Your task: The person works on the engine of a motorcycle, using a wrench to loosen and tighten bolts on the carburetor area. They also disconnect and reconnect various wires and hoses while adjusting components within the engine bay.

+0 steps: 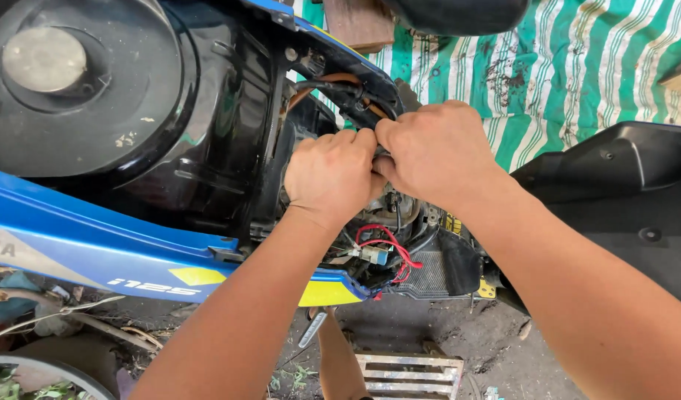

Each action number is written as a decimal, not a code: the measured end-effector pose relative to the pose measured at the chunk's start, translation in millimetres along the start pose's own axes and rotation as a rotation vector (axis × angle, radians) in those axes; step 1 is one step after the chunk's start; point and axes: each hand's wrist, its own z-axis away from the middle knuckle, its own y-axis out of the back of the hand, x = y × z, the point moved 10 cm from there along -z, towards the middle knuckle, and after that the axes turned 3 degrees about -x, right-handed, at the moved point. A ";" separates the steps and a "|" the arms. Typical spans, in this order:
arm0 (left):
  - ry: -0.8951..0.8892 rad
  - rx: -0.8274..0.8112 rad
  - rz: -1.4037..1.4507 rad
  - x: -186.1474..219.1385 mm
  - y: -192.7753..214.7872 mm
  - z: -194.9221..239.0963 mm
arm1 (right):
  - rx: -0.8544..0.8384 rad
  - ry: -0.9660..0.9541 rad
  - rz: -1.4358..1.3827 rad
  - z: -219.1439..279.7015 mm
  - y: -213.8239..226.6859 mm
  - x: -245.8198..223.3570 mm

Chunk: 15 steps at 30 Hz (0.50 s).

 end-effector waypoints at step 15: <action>-0.093 0.092 -0.008 -13.8 1.6 -3.8 | 0.039 -0.094 -0.049 -3.2 3.3 -1.3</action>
